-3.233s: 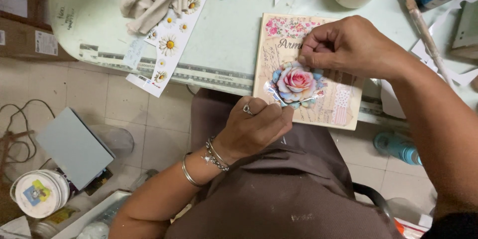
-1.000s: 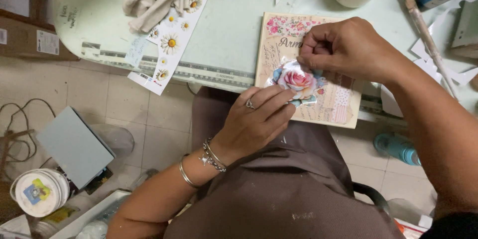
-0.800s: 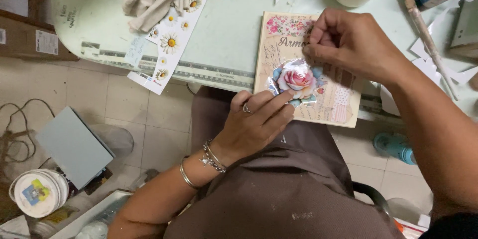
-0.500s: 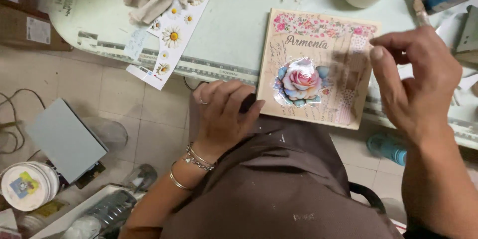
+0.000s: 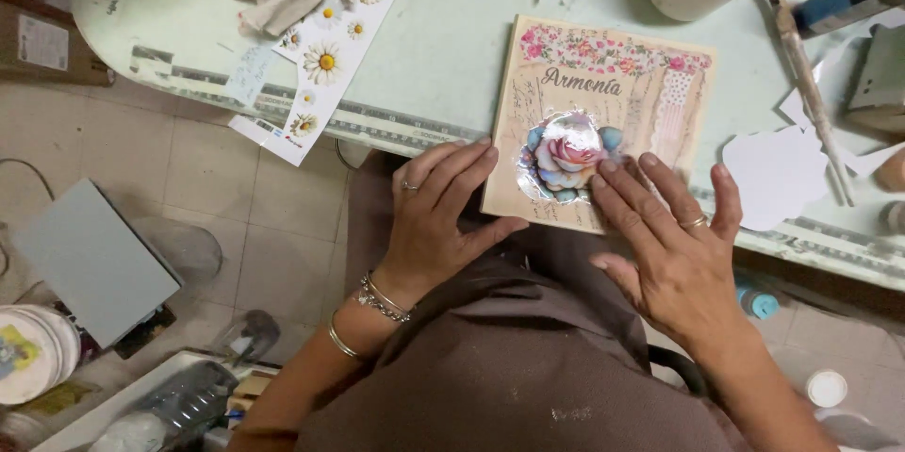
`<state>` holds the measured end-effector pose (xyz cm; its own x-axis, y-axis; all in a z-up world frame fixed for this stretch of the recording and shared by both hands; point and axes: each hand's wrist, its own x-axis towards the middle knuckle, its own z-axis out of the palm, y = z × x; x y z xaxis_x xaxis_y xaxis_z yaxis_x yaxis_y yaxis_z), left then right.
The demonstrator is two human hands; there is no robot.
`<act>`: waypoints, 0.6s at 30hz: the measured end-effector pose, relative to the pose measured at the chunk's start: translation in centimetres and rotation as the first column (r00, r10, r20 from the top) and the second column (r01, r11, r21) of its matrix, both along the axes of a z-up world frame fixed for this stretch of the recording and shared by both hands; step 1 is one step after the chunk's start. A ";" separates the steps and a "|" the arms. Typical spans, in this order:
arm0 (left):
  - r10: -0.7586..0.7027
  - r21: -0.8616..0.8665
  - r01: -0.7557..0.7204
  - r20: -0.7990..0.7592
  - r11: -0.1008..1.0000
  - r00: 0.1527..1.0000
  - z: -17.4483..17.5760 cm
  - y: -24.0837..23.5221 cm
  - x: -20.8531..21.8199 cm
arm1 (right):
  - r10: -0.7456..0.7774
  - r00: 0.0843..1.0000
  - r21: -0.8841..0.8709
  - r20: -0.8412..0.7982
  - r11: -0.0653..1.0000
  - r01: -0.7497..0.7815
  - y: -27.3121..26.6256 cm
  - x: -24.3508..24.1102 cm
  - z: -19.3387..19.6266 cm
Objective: Decorating a wooden plaque by applying a floral decal and burnishing it with a tool.
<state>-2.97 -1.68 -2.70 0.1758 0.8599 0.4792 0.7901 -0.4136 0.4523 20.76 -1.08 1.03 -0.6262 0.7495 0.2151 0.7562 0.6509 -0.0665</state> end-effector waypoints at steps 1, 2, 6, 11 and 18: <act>0.002 -0.002 -0.002 0.002 1.000 1.000 -0.1 0.0 0.1 | 0.002 1.000 -0.002 0.002 1.000 -0.002 0.0 -0.1 0.1; 0.002 0.007 -0.002 0.018 1.000 1.000 -0.1 0.0 0.1 | -0.032 0.999 -0.036 0.015 0.999 0.032 -0.1 -0.1 0.2; -0.014 0.028 0.012 0.045 1.000 0.999 0.2 0.2 0.0 | -0.093 0.996 -0.076 -0.006 0.993 0.092 0.5 -0.9 0.5; -0.019 0.010 0.019 0.019 1.000 1.000 0.5 0.2 -0.4 | -0.077 0.997 -0.080 -0.025 0.994 0.075 1.5 -2.4 1.1; -0.042 -0.007 0.042 -0.060 0.999 0.997 1.0 0.5 -0.6 | 0.039 0.999 -0.072 -0.007 0.997 -0.040 2.0 -4.2 0.4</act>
<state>-3.56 -1.14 -1.72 0.2403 0.8540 0.4615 0.7980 -0.4445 0.4070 16.55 0.93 1.40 -0.6544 0.7379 0.1652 0.7296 0.6736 -0.1183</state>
